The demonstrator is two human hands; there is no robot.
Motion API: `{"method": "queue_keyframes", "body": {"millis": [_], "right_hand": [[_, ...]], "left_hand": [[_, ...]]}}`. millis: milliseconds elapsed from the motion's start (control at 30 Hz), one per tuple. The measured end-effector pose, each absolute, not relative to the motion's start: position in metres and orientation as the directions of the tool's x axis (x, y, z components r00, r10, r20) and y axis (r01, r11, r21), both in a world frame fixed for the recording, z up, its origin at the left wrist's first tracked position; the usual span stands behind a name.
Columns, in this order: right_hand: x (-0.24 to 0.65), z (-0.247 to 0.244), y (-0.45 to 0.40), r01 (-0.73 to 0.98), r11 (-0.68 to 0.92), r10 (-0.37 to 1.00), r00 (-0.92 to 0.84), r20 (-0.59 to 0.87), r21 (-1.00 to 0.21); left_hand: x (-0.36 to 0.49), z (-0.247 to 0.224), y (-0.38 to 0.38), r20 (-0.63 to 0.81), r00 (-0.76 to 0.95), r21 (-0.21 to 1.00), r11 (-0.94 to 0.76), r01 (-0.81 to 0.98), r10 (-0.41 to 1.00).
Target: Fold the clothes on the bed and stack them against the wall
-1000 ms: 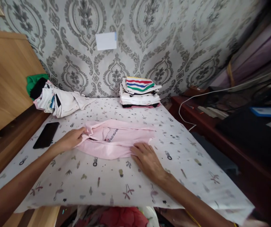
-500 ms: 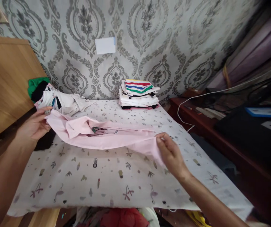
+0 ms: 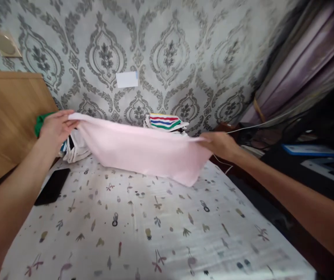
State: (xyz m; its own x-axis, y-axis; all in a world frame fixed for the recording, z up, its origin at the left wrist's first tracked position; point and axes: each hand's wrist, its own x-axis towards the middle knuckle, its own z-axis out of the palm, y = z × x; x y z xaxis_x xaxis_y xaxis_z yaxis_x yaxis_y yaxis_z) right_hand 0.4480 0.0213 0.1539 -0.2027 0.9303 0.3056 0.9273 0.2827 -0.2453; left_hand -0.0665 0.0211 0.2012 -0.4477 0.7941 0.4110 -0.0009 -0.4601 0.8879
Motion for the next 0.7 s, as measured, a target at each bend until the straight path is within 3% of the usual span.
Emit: {"method": "queue_keyframes", "body": {"millis": [100, 233, 333, 467, 600, 700], "right_hand": [[0.461, 0.188, 0.028, 0.967, 0.175, 0.758, -0.012, 0.652, -0.186], [0.475, 0.193, 0.013, 0.956, 0.259, 0.63, -0.06, 0.774, -0.137], [0.487, 0.159, 0.001, 0.934, 0.318, 0.69, -0.109, 0.715, -0.165], [0.502, 0.089, -0.012, 0.911, 0.327, 0.842, -0.161, 0.514, -0.251], [0.513, 0.025, -0.028, 0.902, 0.362, 0.906, -0.282, 0.317, -0.233], [0.517, 0.0, -0.039, 0.88, 0.422, 0.897, -0.372, 0.238, -0.216]], "left_hand": [[-0.056, 0.237, 0.014, 0.484, -0.474, 0.803, -0.588, -0.092, 0.735], [-0.053, 0.239, -0.017, 0.548, -0.413, 0.762, -0.638, -0.113, 0.728], [-0.065, 0.209, -0.036, 0.431, -0.332, 0.883, -0.468, -0.038, 0.839], [-0.085, 0.148, -0.055, 0.098, -0.101, 0.979, -0.078, 0.187, 0.99], [-0.085, 0.094, -0.068, -0.281, 0.187, 0.797, 0.12, 0.592, 0.941], [-0.075, 0.074, -0.071, -0.414, 0.238, 0.537, 0.024, 0.843, 0.879]]}}
